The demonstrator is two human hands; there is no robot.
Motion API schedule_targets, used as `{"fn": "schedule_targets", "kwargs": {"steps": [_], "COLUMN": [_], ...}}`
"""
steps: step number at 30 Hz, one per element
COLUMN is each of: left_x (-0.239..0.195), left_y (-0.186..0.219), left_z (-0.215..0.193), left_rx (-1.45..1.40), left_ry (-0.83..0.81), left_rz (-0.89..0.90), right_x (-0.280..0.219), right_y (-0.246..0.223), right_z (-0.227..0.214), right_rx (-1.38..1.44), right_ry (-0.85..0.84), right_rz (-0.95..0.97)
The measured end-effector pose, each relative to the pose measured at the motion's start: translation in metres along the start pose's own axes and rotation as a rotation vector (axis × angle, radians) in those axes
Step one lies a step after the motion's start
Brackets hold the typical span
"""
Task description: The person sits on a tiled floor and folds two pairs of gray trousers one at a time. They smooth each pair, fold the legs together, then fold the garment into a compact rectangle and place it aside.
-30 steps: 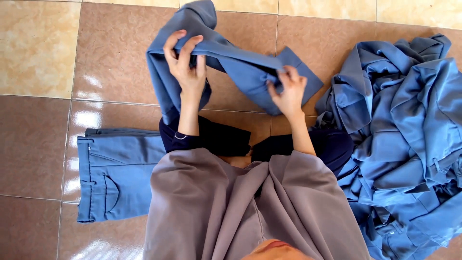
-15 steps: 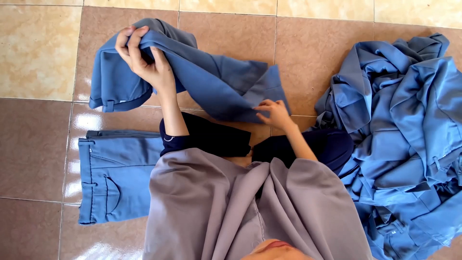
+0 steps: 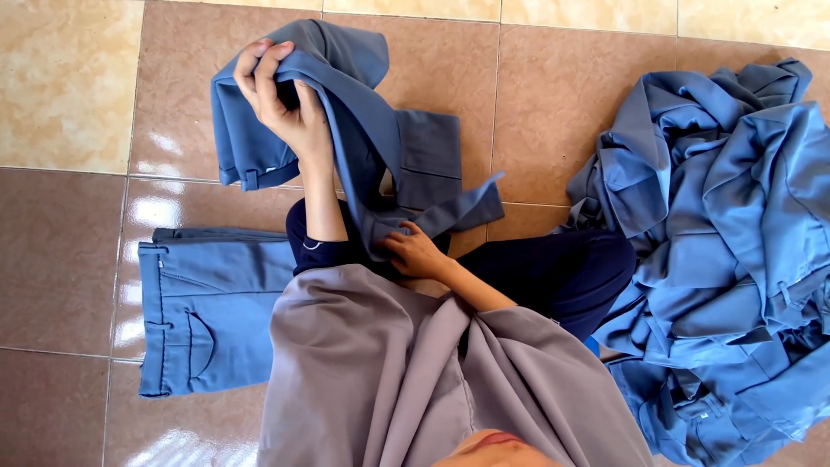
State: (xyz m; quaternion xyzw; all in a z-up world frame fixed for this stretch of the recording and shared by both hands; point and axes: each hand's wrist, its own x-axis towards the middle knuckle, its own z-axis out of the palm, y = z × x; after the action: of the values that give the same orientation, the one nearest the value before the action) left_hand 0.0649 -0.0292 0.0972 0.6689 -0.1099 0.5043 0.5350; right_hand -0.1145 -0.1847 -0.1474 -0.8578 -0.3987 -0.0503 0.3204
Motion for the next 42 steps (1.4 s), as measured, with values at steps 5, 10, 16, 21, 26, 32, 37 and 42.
{"fn": "schedule_targets", "kwargs": {"steps": [5,10,16,21,26,32,37,42], "left_x": [-0.001,-0.001,-0.003,0.01,0.005,-0.034,-0.031,0.008], "left_y": [0.013,0.019,0.019,-0.013,-0.027,-0.083,-0.133,-0.131], "left_z": [-0.001,0.001,-0.003,-0.023,-0.049,-0.055,-0.018,0.002], "left_rx": [-0.017,-0.026,-0.037,0.113,0.141,0.259,0.386,0.365], "left_ry": [-0.032,-0.065,-0.062,0.053,-0.048,-0.343,-0.403,-0.437], "left_rz": [0.001,0.03,0.022,0.01,-0.276,-0.63,-0.21,-0.053], "right_x": [0.014,0.031,0.021,-0.023,-0.05,-0.07,-0.078,-0.044], "right_y": [0.042,0.046,0.092,0.153,0.142,0.136,0.189,0.162], "right_z": [0.015,0.028,0.062,0.007,-0.156,-0.233,-0.277,-0.36], "right_rx": [0.161,0.087,0.083,-0.076,-0.263,-0.399,-0.666,-0.914], "right_ry": [0.235,0.26,0.192,0.693,0.619,0.702,0.862,1.202], "right_rz": [0.333,0.545,0.751,0.75,0.768,0.739,0.646,0.333]}}
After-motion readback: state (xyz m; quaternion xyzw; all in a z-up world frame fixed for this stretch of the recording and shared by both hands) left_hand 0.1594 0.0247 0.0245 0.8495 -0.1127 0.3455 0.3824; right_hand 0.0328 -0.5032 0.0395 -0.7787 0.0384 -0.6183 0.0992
